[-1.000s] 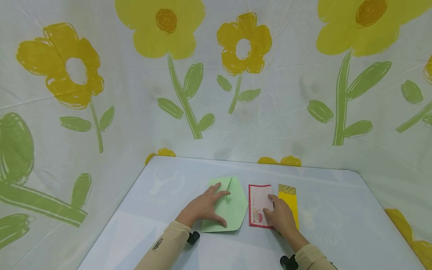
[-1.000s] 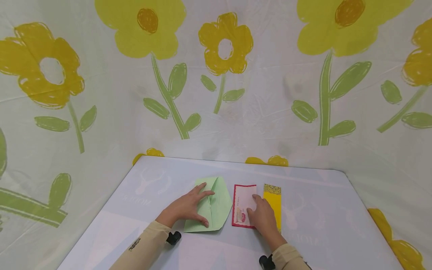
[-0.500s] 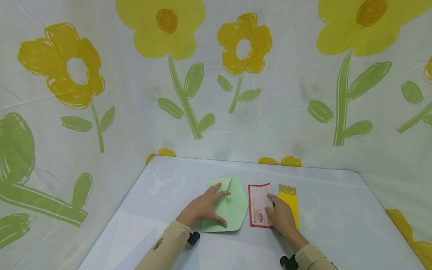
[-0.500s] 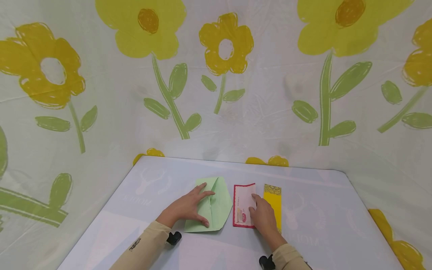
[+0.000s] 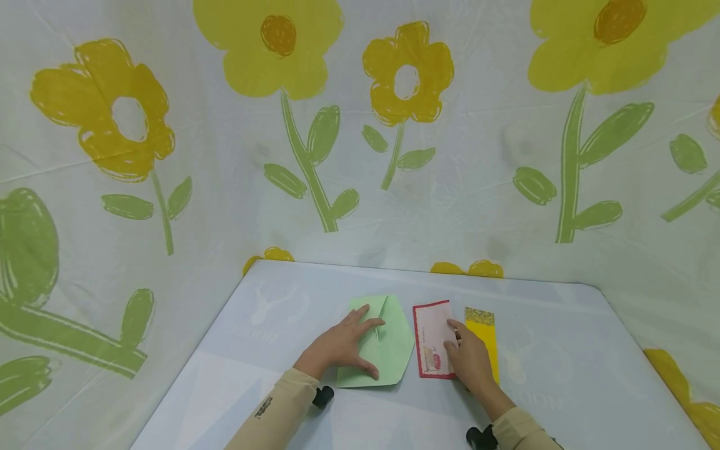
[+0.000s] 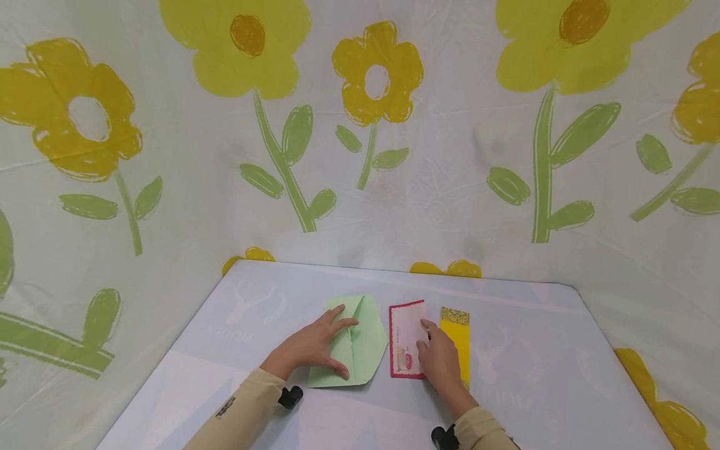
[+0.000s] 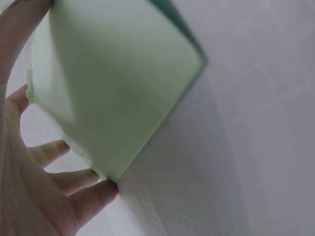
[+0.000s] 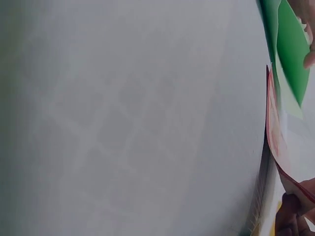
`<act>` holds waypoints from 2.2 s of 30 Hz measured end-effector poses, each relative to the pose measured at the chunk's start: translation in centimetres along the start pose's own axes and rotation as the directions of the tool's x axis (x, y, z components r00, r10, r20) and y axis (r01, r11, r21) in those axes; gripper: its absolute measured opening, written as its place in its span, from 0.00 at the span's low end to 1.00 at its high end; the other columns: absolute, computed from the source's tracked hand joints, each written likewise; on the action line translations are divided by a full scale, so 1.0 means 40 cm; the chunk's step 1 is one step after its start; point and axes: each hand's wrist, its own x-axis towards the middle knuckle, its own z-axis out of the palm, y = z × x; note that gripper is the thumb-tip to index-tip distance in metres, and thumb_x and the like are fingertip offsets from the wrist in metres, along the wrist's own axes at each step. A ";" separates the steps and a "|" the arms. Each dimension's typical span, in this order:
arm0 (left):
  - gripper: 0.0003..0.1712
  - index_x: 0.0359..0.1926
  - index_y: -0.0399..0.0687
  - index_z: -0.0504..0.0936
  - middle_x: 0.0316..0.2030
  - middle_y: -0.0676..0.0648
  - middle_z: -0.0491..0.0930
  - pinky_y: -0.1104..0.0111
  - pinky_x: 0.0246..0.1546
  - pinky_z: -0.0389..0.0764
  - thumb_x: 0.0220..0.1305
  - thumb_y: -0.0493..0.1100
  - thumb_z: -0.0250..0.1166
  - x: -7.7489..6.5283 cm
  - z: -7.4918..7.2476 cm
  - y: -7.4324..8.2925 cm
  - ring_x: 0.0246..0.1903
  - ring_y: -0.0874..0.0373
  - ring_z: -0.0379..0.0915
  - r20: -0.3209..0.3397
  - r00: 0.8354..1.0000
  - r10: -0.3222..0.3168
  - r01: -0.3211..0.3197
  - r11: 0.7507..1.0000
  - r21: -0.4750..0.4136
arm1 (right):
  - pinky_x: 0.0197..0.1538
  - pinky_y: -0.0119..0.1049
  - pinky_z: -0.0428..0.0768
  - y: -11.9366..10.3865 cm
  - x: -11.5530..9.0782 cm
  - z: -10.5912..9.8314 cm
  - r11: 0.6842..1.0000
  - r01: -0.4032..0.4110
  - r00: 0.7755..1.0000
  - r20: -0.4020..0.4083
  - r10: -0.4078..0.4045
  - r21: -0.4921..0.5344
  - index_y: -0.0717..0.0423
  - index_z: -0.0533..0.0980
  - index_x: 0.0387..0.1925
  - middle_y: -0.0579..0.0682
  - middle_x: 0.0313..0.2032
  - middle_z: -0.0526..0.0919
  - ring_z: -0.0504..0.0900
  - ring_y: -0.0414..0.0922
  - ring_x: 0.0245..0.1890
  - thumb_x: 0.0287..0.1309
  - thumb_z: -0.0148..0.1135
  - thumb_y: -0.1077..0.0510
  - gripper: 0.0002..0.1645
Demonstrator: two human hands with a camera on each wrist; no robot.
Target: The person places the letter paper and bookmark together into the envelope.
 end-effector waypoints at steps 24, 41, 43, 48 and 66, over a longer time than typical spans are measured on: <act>0.66 0.74 0.73 0.64 0.80 0.44 0.48 0.43 0.64 0.71 0.30 0.78 0.79 0.002 -0.001 0.001 0.76 0.37 0.50 0.003 1.000 0.009 -0.009 1.000 0.014 | 0.48 0.48 0.81 0.003 0.009 -0.012 0.998 -0.022 0.999 -0.034 0.024 0.057 0.57 0.69 0.71 0.61 0.52 0.81 0.77 0.53 0.43 0.66 0.66 0.59 0.34; 0.66 0.74 0.71 0.64 0.79 0.44 0.48 0.43 0.64 0.71 0.30 0.77 0.79 0.000 -0.004 0.007 0.75 0.36 0.51 -0.001 1.000 0.012 -0.012 1.000 0.013 | 0.43 0.40 0.77 -0.013 0.012 -0.020 0.995 -0.032 0.999 -0.035 0.035 0.090 0.56 0.68 0.72 0.59 0.49 0.80 0.74 0.51 0.41 0.67 0.65 0.58 0.34; 0.66 0.74 0.72 0.64 0.79 0.44 0.48 0.43 0.63 0.71 0.30 0.77 0.79 0.000 -0.004 0.006 0.75 0.36 0.51 0.000 1.000 0.012 -0.012 1.000 0.014 | 0.42 0.39 0.76 -0.015 0.013 -0.021 0.995 -0.034 0.999 -0.031 0.038 0.099 0.56 0.68 0.72 0.59 0.49 0.79 0.74 0.50 0.41 0.67 0.65 0.58 0.34; 0.66 0.74 0.73 0.64 0.80 0.44 0.48 0.43 0.63 0.72 0.30 0.78 0.79 -0.001 -0.001 0.004 0.75 0.36 0.51 -0.005 1.000 0.015 -0.015 1.000 0.016 | 0.41 0.37 0.76 -0.020 0.013 -0.022 0.993 -0.039 0.999 -0.026 0.042 0.109 0.56 0.68 0.71 0.59 0.48 0.79 0.74 0.50 0.40 0.67 0.66 0.58 0.34; 0.66 0.74 0.74 0.63 0.80 0.44 0.47 0.43 0.63 0.72 0.30 0.79 0.77 0.002 0.004 -0.001 0.76 0.37 0.50 -0.003 1.000 0.015 -0.015 1.000 0.024 | 0.44 0.35 0.76 -0.024 0.012 -0.016 0.982 -0.059 0.998 -0.003 0.061 0.177 0.56 0.68 0.71 0.57 0.47 0.78 0.73 0.50 0.42 0.67 0.65 0.57 0.33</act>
